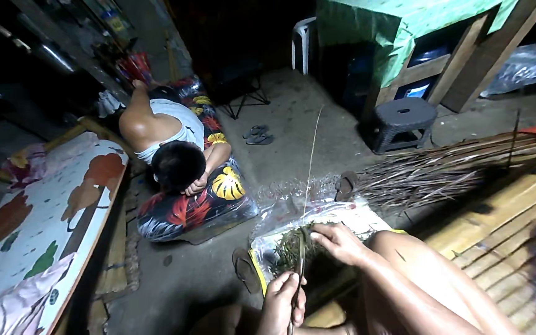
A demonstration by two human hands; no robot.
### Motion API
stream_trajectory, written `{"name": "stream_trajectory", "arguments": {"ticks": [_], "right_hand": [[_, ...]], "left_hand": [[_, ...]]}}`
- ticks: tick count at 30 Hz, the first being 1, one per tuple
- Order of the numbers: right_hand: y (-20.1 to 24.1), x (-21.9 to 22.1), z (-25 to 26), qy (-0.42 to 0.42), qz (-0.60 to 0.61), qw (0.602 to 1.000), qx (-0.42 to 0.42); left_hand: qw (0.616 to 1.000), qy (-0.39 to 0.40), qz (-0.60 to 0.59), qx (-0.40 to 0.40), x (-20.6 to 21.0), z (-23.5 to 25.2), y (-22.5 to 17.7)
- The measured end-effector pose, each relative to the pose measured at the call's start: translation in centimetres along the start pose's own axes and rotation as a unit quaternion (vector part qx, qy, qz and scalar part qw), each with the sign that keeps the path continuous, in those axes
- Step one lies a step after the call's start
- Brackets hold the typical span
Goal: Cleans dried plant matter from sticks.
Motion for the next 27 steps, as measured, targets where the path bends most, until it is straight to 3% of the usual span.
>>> {"name": "stream_trajectory", "arguments": {"ticks": [2, 7, 10, 14, 18, 22, 24, 27], "right_hand": [[-0.6, -0.6, 0.0, -0.018, 0.022, 0.999, 0.026], [3.3, 1.9, -0.6, 0.038, 0.085, 0.994, -0.058], [3.8, 3.2, -0.5, 0.060, 0.074, 0.992, -0.085], [2.1, 2.1, 0.1, 0.063, -0.006, 0.996, -0.055], [-0.6, -0.2, 0.4, 0.016, -0.018, 0.999, 0.027], [0.2, 0.3, 0.0, -0.036, 0.085, 0.996, 0.001], [1.9, 1.9, -0.3, -0.008, 0.132, 0.991, -0.027], [3.9, 3.4, -0.6, 0.060, 0.091, 0.992, -0.055]], "left_hand": [[1.000, -0.008, 0.015, 0.007, 0.1, 0.0, 0.0], [0.999, -0.028, 0.018, 0.024, -0.5, 0.7, -0.6], [0.999, -0.018, 0.016, 0.024, -0.6, 0.8, -0.7], [1.000, 0.013, -0.009, 0.005, -0.7, 0.5, 0.0], [0.999, 0.034, 0.001, -0.002, -0.8, -0.2, 0.8], [1.000, 0.005, 0.017, 0.014, -1.0, -0.1, 0.5], [0.999, -0.018, 0.030, 0.027, -1.2, 0.1, -0.1], [0.994, -0.059, 0.082, 0.045, -1.0, 0.2, -1.0]]}}
Point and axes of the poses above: each hand's wrist, its own z-axis towards the middle knuckle, its own x-axis out of the palm, y = z × x, the point moved 6 cm from there along z, towards the middle knuckle, and after that the axes turned 14 degrees about -x, right-handed, at the moved point
